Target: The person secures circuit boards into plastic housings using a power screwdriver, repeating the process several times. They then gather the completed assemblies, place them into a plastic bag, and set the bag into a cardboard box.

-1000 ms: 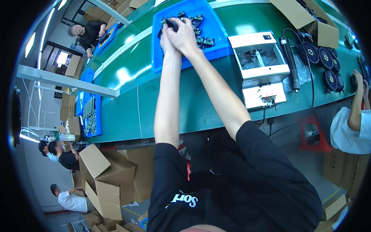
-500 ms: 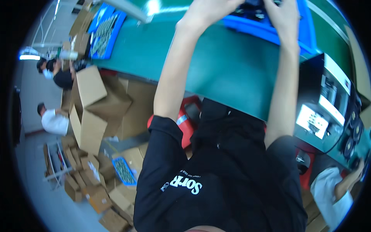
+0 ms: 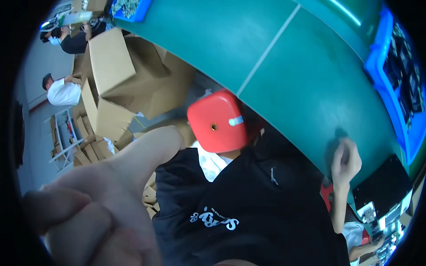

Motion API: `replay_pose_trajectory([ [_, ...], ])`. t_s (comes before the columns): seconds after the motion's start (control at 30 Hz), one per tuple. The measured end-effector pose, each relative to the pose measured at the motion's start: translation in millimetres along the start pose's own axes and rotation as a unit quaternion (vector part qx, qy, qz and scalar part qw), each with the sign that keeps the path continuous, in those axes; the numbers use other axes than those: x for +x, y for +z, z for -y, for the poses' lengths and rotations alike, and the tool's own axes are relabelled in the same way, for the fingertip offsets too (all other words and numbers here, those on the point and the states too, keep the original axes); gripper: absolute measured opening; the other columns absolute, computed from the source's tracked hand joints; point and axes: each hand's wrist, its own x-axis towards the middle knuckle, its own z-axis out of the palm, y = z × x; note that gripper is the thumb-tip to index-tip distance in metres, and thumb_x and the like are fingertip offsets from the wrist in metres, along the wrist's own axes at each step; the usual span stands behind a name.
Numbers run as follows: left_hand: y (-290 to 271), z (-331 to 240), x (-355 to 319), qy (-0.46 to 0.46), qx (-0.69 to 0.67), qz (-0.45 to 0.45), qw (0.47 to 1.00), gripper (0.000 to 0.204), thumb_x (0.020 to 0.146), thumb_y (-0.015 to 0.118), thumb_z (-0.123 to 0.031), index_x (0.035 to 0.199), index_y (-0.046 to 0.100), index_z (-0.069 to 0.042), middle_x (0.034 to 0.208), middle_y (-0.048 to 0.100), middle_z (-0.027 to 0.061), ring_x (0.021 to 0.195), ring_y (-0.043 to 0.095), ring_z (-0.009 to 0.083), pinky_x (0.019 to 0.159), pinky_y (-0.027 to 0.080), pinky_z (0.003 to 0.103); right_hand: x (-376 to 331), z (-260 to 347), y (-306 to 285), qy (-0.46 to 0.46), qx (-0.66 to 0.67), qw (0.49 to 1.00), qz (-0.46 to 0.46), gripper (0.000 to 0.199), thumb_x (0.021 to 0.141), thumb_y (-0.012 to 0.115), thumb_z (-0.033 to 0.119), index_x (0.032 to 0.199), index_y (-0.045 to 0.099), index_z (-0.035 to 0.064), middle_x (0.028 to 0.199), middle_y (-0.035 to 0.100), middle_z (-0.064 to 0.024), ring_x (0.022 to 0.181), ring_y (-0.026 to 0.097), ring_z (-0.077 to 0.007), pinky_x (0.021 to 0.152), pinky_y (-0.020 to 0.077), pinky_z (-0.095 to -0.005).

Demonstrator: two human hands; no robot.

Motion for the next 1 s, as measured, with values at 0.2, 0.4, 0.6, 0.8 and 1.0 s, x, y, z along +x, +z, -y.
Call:
replay_pose_trajectory([
  [0.2,-54,79,80,-0.023,0.049,0.056,0.997,0.039,0.090,0.042,-0.040,0.081,0.059,-0.006,0.076,0.061,0.0128,0.064,0.057,0.0266,0.059,0.046,0.037,8,2,9,-0.083,0.015,0.996,-0.043,0.008,0.086,0.056,-0.007,0.091,0.060,-0.0021,0.075,0.059,-0.0097,0.052,0.046,-0.0164,0.049,0.0338,-0.0275],
  [0.4,-81,-15,107,-0.001,0.105,0.071,0.992,0.049,0.095,0.033,-0.046,0.082,0.056,-0.006,0.075,0.060,0.0118,0.060,0.055,0.0257,0.057,0.045,0.039,-9,-5,6,-0.016,0.040,0.998,-0.043,0.008,0.082,0.058,-0.007,0.087,0.059,-0.0005,0.072,0.058,-0.0106,0.050,0.047,-0.0199,0.047,0.0352,-0.0311],
  [0.6,-77,0,66,0.024,0.035,0.022,0.999,0.038,0.094,0.037,-0.034,0.087,0.060,-0.004,0.072,0.060,0.0106,0.057,0.056,0.0236,0.054,0.046,0.036,-7,-8,13,-0.054,0.048,0.992,-0.104,0.008,0.087,0.055,-0.005,0.093,0.060,-0.0016,0.075,0.059,-0.0085,0.057,0.050,-0.0150,0.051,0.0358,-0.0267],
  [0.8,20,76,-43,-0.005,-0.232,-0.123,0.965,0.019,0.088,0.051,-0.005,0.097,0.068,0.000,0.067,0.061,0.0086,0.053,0.058,0.0200,0.051,0.048,0.030,-14,-13,9,0.109,-0.066,0.990,-0.059,0.009,0.094,0.057,0.004,0.101,0.061,-0.0015,0.082,0.062,-0.0061,0.065,0.052,-0.0092,0.057,0.0417,-0.0259],
  [1.0,-65,154,-211,-0.182,0.078,-0.168,0.966,0.022,0.087,0.057,0.001,0.105,0.069,-0.002,0.071,0.065,0.0067,0.062,0.063,0.0155,0.060,0.051,0.028,-8,-43,18,-0.023,-0.069,0.983,-0.167,0.016,0.098,0.056,0.009,0.110,0.060,-0.0006,0.090,0.062,-0.0057,0.077,0.055,-0.0099,0.068,0.0455,-0.0238],
])
